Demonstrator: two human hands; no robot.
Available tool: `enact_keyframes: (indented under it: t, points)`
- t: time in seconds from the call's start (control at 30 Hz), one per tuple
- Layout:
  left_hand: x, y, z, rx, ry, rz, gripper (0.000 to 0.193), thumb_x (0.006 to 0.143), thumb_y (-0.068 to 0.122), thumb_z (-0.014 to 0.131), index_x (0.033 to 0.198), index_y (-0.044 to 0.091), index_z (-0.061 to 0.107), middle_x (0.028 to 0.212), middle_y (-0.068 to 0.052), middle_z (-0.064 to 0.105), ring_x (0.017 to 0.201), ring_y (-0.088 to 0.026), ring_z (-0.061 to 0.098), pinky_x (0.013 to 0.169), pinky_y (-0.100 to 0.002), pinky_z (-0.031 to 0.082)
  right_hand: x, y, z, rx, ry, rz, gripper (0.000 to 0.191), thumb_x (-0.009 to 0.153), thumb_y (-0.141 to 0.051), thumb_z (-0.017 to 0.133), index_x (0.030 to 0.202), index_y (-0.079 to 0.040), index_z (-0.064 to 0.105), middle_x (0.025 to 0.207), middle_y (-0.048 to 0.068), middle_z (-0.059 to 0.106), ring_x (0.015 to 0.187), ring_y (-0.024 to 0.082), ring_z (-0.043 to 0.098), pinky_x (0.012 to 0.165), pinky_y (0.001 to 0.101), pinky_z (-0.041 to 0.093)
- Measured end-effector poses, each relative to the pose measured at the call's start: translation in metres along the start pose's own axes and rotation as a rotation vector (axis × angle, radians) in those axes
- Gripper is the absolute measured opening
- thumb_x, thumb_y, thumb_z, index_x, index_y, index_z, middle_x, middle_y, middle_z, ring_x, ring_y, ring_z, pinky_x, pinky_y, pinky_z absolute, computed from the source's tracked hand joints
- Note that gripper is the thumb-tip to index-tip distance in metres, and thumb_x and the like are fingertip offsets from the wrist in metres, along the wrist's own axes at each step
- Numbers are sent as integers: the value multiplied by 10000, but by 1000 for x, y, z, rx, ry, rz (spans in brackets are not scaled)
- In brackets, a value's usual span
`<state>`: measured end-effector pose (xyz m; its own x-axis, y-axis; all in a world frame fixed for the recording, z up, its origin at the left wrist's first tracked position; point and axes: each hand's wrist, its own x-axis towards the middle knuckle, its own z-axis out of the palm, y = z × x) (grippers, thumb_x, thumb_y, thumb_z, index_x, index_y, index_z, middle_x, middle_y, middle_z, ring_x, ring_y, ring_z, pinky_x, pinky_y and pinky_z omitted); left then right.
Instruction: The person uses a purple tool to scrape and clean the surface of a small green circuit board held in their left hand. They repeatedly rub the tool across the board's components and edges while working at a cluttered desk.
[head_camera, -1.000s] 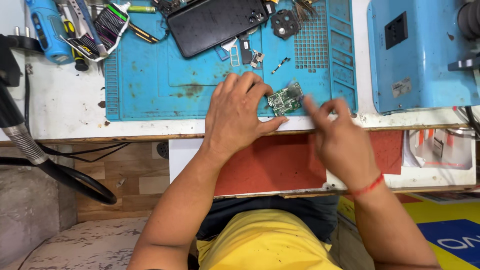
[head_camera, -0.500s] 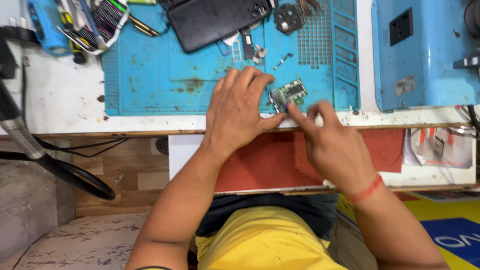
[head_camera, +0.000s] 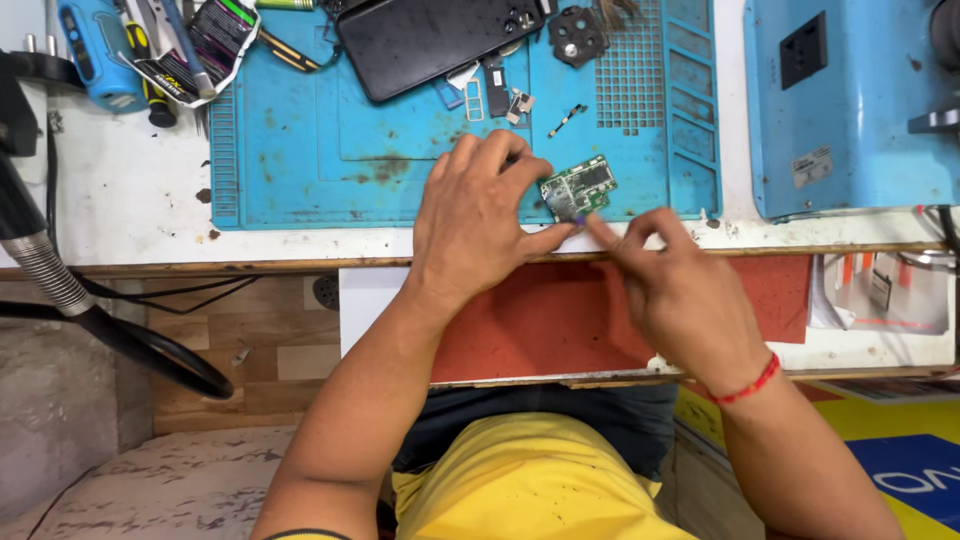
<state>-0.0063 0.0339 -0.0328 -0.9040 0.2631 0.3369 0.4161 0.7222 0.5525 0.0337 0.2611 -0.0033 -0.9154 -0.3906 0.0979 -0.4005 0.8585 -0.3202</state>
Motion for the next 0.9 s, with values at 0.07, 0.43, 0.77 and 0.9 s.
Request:
enact_keyframes:
  t: [0.07, 0.43, 0.77, 0.9]
  points:
    - [0, 0, 1, -7, 4, 4, 538, 679, 430, 939, 1067, 113, 744, 1086, -39, 603, 1033, -273, 570, 911, -439, 481, -1, -1, -1, -55, 99, 66, 523, 903, -6, 653, 1393, -186, 681, 1064, 120, 596, 695, 376, 626, 571, 475, 523]
    - [3, 6, -7, 52, -12, 8, 492, 680, 414, 925, 1023, 131, 715, 1102, -16, 600, 1066, -270, 570, 892, -434, 468, 1, -9, -1, 22, -57, -20, 630, 806, -25, 622, 1405, -218, 653, 1048, 99, 614, 579, 336, 618, 511, 457, 523]
    - [7, 6, -4, 6, -7, -9, 517, 637, 435, 941, 981, 115, 726, 1060, -24, 608, 1010, -278, 566, 869, -440, 458, -2, -1, -7, -101, -34, 5, 591, 854, -77, 647, 1430, -202, 604, 1073, 109, 606, 530, 333, 617, 481, 453, 527]
    - [7, 5, -7, 22, 33, 26, 499, 660, 415, 936, 993, 111, 721, 1074, -34, 605, 1030, -287, 566, 873, -441, 463, -3, 1, -2, -106, -43, -46, 580, 863, -79, 649, 1426, -216, 614, 1066, 99, 604, 560, 331, 621, 488, 457, 515]
